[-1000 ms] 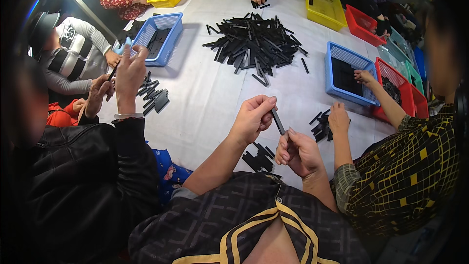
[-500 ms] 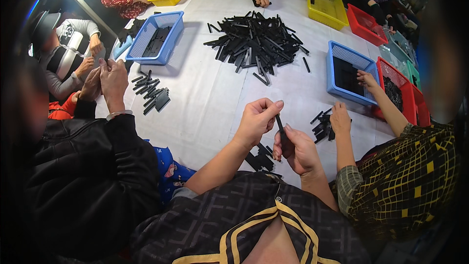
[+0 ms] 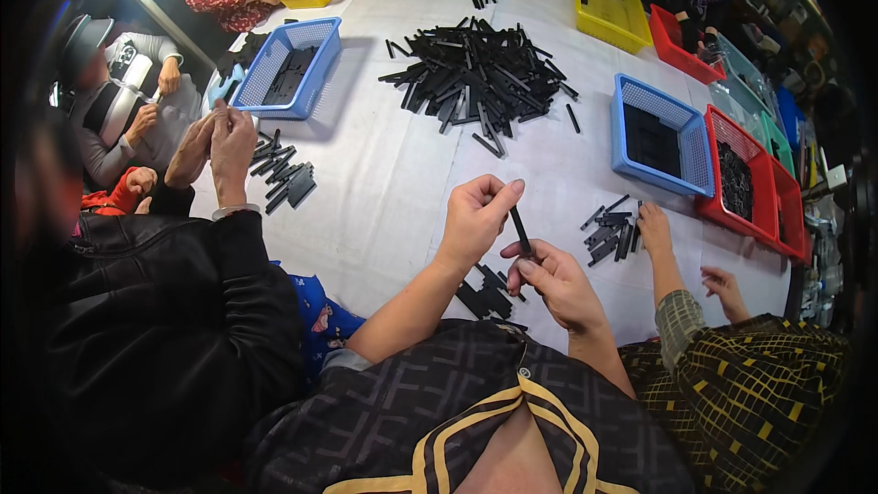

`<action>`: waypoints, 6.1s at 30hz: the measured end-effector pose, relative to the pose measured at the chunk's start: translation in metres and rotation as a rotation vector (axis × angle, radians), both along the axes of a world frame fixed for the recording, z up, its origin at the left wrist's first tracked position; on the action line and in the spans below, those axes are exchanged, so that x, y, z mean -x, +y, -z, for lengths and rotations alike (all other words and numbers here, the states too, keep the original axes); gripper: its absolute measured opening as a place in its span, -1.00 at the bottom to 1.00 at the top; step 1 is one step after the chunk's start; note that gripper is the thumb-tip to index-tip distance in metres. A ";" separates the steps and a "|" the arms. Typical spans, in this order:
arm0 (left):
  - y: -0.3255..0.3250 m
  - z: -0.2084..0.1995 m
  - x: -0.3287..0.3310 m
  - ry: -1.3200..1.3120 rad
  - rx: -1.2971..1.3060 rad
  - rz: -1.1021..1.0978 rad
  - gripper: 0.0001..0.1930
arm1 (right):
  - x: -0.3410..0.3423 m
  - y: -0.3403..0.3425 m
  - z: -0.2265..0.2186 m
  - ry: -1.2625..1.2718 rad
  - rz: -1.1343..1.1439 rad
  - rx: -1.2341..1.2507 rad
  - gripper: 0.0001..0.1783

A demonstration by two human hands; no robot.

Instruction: The person sits at a table with several others and repeatedly picks up small black plastic pieces, snaps them together by hand, and places the assembled units into a blue basket. The task continues throughout the clip with multiple participants performing the same assembly.

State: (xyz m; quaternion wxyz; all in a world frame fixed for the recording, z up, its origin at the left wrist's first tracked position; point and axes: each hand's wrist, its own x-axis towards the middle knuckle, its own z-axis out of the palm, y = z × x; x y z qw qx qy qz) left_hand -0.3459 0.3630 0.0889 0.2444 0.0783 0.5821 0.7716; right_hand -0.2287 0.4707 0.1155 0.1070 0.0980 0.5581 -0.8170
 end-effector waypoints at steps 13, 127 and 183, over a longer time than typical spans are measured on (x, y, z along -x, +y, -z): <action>-0.001 0.004 -0.004 0.157 0.136 -0.022 -0.71 | 0.006 -0.001 0.019 -0.053 0.095 -0.035 -0.71; 0.014 0.031 -0.020 -0.202 -0.158 0.386 -0.87 | 0.008 0.008 0.061 -0.023 0.351 0.641 -0.69; -0.001 -0.003 -0.014 -0.334 -0.251 0.070 -0.74 | 0.008 0.002 0.013 -0.110 0.055 0.705 -0.66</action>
